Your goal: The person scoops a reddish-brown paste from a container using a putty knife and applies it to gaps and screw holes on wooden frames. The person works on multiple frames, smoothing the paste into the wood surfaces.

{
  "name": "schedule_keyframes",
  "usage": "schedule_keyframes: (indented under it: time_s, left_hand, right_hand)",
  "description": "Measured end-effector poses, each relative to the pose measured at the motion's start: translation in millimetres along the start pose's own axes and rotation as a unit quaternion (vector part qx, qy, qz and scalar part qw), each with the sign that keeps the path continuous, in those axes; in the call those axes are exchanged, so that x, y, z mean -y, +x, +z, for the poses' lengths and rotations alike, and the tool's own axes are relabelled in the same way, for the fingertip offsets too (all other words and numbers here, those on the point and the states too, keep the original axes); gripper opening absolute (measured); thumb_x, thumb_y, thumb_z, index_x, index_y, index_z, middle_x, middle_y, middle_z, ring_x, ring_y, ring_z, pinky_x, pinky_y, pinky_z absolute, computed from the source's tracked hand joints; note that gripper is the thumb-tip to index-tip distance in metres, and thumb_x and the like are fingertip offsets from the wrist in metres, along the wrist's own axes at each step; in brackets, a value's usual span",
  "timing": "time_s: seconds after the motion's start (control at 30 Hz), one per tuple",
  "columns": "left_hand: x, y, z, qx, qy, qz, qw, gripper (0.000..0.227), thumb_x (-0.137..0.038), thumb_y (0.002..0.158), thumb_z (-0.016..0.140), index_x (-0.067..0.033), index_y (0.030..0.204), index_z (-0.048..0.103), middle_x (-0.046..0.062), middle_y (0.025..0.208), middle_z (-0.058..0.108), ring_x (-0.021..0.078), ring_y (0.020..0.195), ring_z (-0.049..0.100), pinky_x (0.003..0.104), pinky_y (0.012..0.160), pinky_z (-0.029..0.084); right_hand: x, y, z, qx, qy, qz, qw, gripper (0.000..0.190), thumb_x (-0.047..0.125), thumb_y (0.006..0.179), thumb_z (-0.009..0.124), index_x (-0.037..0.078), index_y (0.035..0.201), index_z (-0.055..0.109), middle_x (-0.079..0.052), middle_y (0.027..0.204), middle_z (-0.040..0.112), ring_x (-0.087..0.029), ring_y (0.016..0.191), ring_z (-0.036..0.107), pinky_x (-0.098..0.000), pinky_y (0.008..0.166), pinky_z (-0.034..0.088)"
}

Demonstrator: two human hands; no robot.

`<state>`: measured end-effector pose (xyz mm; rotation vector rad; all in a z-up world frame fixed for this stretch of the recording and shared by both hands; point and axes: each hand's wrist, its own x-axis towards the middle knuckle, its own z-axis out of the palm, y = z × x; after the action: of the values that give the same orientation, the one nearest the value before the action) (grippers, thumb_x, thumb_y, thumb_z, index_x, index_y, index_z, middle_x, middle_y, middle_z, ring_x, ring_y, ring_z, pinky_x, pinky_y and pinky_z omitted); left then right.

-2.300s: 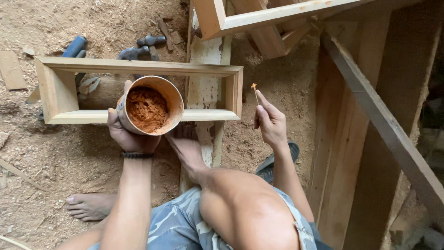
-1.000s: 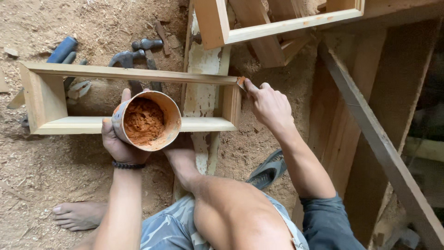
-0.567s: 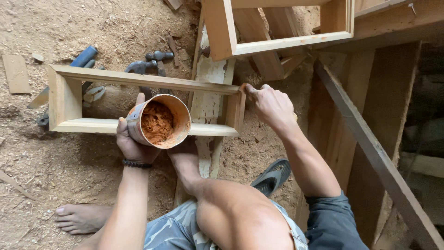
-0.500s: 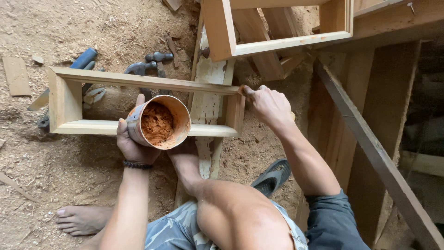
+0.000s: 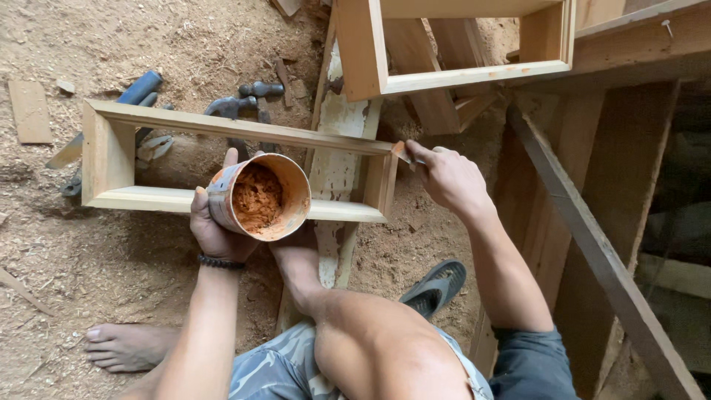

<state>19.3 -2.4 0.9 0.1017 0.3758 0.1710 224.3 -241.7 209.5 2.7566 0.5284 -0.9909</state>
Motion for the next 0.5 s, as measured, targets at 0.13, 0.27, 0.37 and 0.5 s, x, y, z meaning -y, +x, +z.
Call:
schedule_keyframes:
  time_s: [0.13,0.27,0.37,0.5]
  left_hand:
    - [-1.2,0.4,-2.1,0.012,0.004,-0.009,1.000,0.094,-0.060,0.090,0.054,-0.0182,0.165,0.017,0.021,0.168,0.024,0.0431,0.153,0.025,0.070,0.120,0.017]
    - [-1.4,0.7,-7.3,0.026,-0.084,-0.014,0.996,0.092,-0.052,0.091,0.057,-0.0155,0.166,0.018,0.024,0.168,0.023,0.0466,0.153,0.023,0.071,0.119,0.016]
    - [2.3,-0.7,-15.4,0.030,-0.150,-0.007,0.988,0.088,-0.045,0.094,0.058,-0.0122,0.167,0.018,0.027,0.167,0.024,0.0481,0.152,0.024,0.071,0.119,0.016]
    - [0.6,-2.2,5.8,-0.059,0.006,0.000,0.998,0.089,-0.056,0.091,0.052,-0.0150,0.164,0.023,0.020,0.164,0.034,0.0386,0.152,0.030,0.061,0.123,0.023]
  right_hand:
    - [-40.8,22.4,37.5,-0.095,0.193,-0.095,0.972,0.038,0.014,0.093,0.066,0.003,0.130,0.063,-0.032,0.104,0.070,-0.056,0.097,0.067,-0.0655,0.083,0.053]
    - [-49.2,51.2,61.7,-0.166,0.215,-0.130,0.953,0.023,0.013,0.091,0.069,0.007,0.112,0.061,-0.026,0.094,0.065,-0.051,0.092,0.066,-0.0605,0.074,0.051]
    - [-49.0,72.6,86.4,-0.227,0.167,-0.183,0.942,0.025,0.016,0.087,0.072,0.009,0.107,0.058,-0.020,0.093,0.060,-0.047,0.086,0.066,-0.0575,0.072,0.054]
    - [-31.7,93.7,114.0,-0.365,-0.039,-0.251,0.895,0.034,0.018,0.080,0.065,0.020,0.114,0.062,-0.002,0.091,0.058,-0.026,0.084,0.068,-0.0371,0.066,0.059]
